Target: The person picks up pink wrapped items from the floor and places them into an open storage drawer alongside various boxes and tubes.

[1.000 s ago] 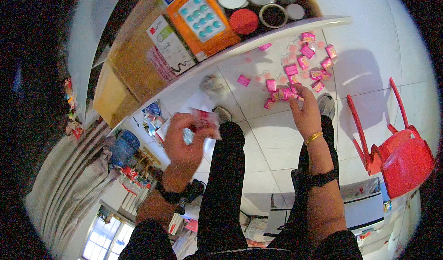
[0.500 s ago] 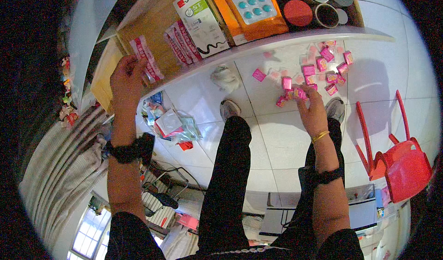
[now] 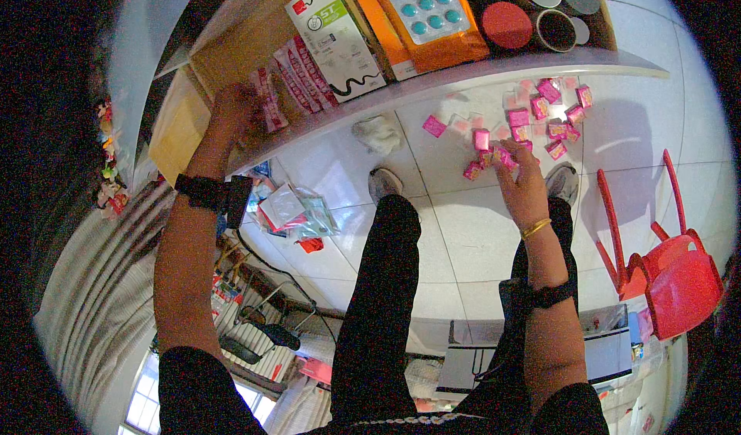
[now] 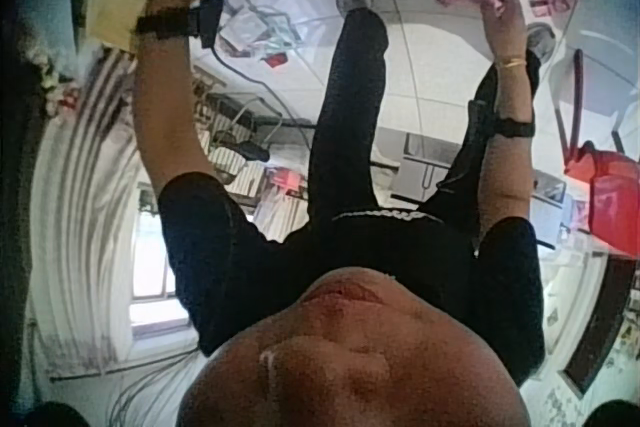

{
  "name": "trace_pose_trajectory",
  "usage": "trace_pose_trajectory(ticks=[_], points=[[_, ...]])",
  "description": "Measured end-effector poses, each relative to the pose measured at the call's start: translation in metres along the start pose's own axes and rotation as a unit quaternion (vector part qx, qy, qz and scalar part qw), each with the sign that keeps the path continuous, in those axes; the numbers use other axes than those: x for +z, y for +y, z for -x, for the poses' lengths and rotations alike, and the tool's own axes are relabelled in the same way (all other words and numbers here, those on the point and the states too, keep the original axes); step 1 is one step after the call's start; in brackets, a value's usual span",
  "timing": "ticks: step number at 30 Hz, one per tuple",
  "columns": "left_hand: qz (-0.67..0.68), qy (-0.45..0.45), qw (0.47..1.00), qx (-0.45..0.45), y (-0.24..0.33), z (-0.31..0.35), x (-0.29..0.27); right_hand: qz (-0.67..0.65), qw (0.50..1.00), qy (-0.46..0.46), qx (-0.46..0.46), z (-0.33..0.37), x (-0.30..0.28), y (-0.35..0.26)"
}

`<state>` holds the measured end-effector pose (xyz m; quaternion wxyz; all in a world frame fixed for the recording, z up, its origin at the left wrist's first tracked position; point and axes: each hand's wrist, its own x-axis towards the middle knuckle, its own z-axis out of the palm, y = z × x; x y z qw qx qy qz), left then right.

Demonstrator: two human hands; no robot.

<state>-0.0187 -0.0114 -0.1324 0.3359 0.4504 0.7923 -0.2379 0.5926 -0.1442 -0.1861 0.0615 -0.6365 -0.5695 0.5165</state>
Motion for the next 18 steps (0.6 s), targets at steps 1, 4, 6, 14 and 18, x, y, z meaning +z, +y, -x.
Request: trace_pose_trajectory(ticks=[1,4,6,14,18], points=[[-0.003,-0.01,1.0,0.002,-0.003,-0.004,0.003,-0.008,1.0,0.001,0.001,-0.002,0.001,0.0],[0.001,-0.037,0.999,0.009,-0.009,-0.013,0.013,0.002,1.0,0.0,-0.004,-0.006,0.003,0.0],[0.034,-0.048,0.998,0.024,-0.01,-0.013,0.021,0.004,1.0,-0.002,0.001,-0.006,0.003,-0.002],[0.209,-0.111,0.969,0.074,-0.012,0.001,0.029,-0.043,0.999,-0.016,0.019,-0.01,-0.003,-0.012],[0.157,-0.106,0.973,0.135,0.027,0.027,0.032,0.004,1.0,-0.006,0.011,-0.004,-0.013,0.002]])
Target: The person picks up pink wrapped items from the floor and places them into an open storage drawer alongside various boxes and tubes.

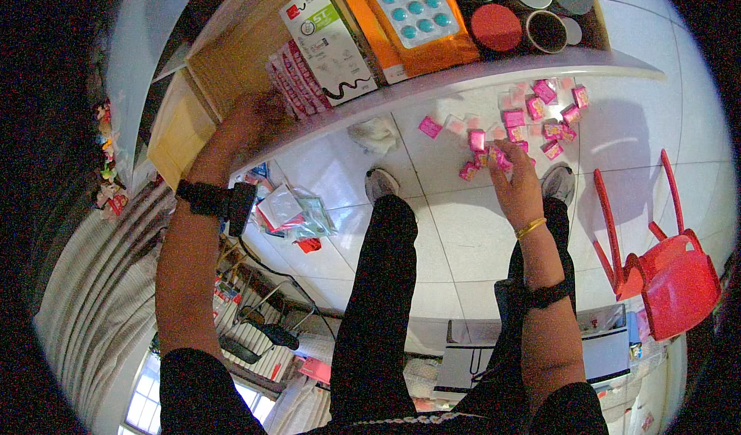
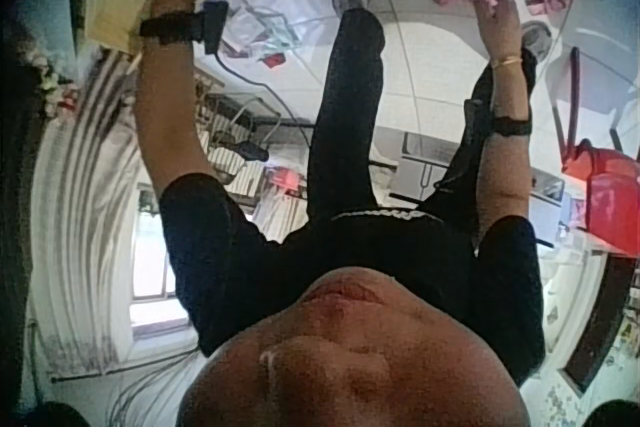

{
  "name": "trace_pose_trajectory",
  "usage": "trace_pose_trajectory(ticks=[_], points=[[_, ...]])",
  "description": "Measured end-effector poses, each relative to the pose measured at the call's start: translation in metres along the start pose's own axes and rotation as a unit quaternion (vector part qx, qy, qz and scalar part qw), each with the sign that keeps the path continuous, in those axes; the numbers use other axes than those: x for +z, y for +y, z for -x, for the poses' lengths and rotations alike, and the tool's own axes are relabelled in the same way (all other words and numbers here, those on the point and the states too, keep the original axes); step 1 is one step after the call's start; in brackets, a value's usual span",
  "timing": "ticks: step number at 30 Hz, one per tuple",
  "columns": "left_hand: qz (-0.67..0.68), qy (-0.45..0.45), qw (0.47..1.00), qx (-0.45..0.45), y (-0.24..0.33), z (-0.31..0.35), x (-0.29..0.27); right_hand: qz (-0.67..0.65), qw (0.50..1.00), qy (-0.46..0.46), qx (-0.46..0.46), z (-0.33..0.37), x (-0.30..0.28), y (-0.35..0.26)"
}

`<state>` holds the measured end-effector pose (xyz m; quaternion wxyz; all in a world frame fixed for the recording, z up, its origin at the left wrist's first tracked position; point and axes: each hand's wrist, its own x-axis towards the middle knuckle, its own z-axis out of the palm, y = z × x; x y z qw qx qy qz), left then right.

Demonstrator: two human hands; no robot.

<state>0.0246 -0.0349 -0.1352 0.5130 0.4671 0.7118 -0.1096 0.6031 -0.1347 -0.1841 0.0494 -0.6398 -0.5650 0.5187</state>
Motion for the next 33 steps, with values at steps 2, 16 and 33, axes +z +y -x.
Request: trace_pose_trajectory(ticks=[2,16,33], points=[[-0.075,0.02,0.996,0.034,0.015,0.009,-0.003,-0.004,1.0,0.004,-0.003,0.002,-0.001,-0.001],[-0.195,0.271,0.942,-0.026,0.13,0.085,0.015,-0.027,0.999,0.008,0.019,0.019,-0.051,0.003],[-0.105,0.15,0.94,0.287,0.408,0.131,0.218,-0.068,0.997,0.034,0.031,0.013,-0.184,0.071]])
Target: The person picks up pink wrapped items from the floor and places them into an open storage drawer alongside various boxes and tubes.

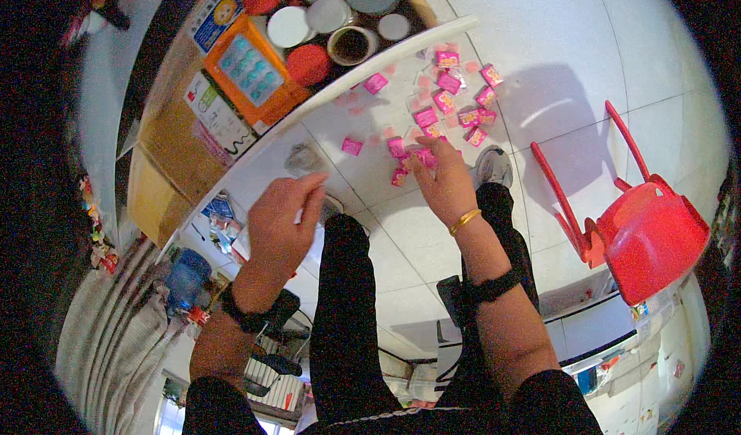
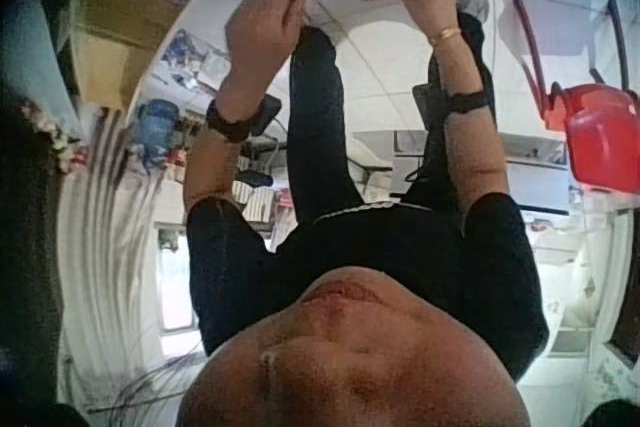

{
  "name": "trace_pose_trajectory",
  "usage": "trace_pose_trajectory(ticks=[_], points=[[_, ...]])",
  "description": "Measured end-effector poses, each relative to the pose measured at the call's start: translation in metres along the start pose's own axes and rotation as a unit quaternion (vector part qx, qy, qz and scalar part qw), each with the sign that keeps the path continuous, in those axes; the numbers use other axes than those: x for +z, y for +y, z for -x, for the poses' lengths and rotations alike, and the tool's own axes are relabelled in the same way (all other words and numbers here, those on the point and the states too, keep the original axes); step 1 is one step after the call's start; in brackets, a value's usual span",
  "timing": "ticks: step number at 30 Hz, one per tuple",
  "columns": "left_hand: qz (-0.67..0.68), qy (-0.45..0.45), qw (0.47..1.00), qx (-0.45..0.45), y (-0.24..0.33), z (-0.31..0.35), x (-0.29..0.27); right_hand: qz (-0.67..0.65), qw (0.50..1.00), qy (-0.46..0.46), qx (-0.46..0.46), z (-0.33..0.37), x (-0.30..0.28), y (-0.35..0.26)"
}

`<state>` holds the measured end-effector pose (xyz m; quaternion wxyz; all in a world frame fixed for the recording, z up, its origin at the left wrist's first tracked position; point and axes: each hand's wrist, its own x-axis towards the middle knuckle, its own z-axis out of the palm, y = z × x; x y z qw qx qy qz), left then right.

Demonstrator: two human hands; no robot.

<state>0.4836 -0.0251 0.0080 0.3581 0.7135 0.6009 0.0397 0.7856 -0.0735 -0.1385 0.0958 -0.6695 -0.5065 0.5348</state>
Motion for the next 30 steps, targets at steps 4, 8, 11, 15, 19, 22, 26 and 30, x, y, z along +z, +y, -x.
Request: trace_pose_trajectory(ticks=[4,8,11,15,19,22,26,30], points=[[-0.006,-0.057,0.998,-0.039,-0.01,-0.048,0.099,-0.026,1.0,0.01,-0.001,-0.014,-0.035,0.013],[-0.047,-0.096,0.992,-0.061,-0.05,-0.103,0.207,-0.038,0.999,0.021,-0.001,-0.025,-0.071,0.032],[-0.048,-0.085,0.993,-0.072,-0.093,-0.144,0.282,-0.049,0.998,0.032,0.001,-0.032,-0.087,0.047],[-0.108,-0.059,0.989,-0.083,-0.172,-0.188,0.362,-0.04,0.999,0.037,-0.005,-0.045,-0.106,0.067],[-0.173,-0.023,0.981,-0.085,-0.23,-0.236,0.405,-0.072,0.996,0.043,-0.011,-0.064,-0.115,0.088],[-0.149,0.06,0.987,-0.021,-0.203,-0.274,0.445,-0.061,0.998,0.033,0.013,-0.07,-0.125,0.108],[-0.185,0.012,0.979,-0.087,-0.199,-0.293,0.463,-0.046,0.998,0.037,0.0,-0.079,-0.124,0.118],[-0.239,-0.081,0.95,-0.184,-0.2,-0.304,0.467,-0.038,0.999,-0.005,0.037,-0.089,-0.126,0.116]])
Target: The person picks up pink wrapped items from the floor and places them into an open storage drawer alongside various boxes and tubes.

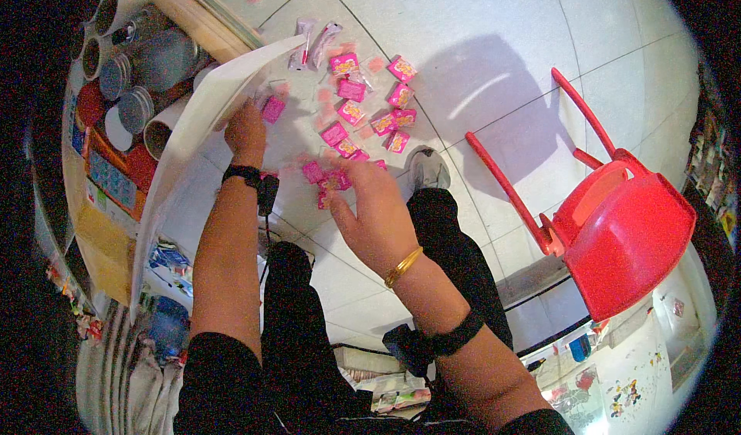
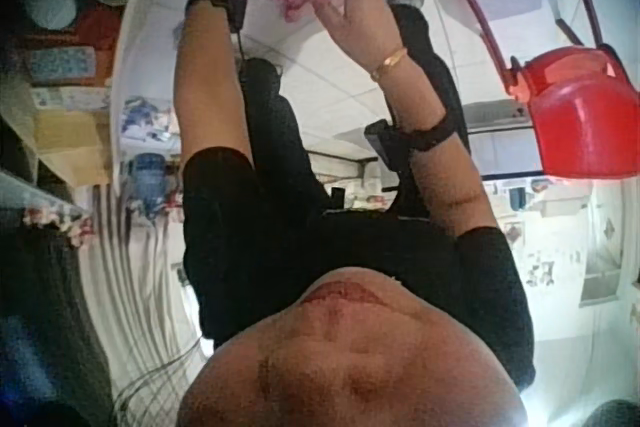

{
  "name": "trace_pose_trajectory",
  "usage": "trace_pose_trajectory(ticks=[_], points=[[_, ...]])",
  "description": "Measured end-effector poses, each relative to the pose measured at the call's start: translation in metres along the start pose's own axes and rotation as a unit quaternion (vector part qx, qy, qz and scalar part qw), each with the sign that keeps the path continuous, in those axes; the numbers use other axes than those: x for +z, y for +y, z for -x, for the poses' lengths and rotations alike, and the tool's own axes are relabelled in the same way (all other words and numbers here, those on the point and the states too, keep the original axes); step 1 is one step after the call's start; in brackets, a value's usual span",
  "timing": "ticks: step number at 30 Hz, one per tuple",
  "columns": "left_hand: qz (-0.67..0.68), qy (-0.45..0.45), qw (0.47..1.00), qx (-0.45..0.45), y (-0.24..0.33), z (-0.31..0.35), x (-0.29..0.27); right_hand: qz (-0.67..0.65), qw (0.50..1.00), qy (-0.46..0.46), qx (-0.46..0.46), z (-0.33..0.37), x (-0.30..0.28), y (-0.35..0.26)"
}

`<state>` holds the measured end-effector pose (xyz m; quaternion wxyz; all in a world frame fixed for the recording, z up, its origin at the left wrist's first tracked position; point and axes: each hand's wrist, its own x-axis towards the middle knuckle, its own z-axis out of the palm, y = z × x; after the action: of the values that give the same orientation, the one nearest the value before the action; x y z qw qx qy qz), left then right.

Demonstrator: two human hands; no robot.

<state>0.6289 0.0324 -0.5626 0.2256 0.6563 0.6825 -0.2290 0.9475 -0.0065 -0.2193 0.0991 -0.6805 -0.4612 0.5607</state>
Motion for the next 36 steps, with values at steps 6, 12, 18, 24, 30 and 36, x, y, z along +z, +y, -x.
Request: trace_pose_trajectory(ticks=[6,12,18,24,30,36], points=[[0.018,-0.096,0.994,-0.051,0.026,-0.008,-0.015,0.019,1.0,0.007,0.003,-0.006,0.005,0.008],[0.043,0.123,0.991,-0.024,-0.047,0.002,0.001,0.015,0.999,0.012,-0.039,0.004,0.053,-0.012],[0.216,0.107,0.97,0.011,-0.065,0.092,-0.039,0.029,0.998,0.021,-0.043,0.031,0.107,-0.03],[0.308,0.032,0.946,0.095,-0.12,0.258,-0.146,0.091,0.994,0.006,-0.052,0.08,0.168,-0.054],[0.328,-0.026,0.933,0.144,-0.234,0.427,-0.255,0.08,0.988,-0.025,-0.126,0.159,0.249,-0.142],[0.353,0.024,0.925,0.139,-0.34,0.538,-0.347,0.102,0.984,-0.105,-0.101,0.238,0.316,-0.269]])
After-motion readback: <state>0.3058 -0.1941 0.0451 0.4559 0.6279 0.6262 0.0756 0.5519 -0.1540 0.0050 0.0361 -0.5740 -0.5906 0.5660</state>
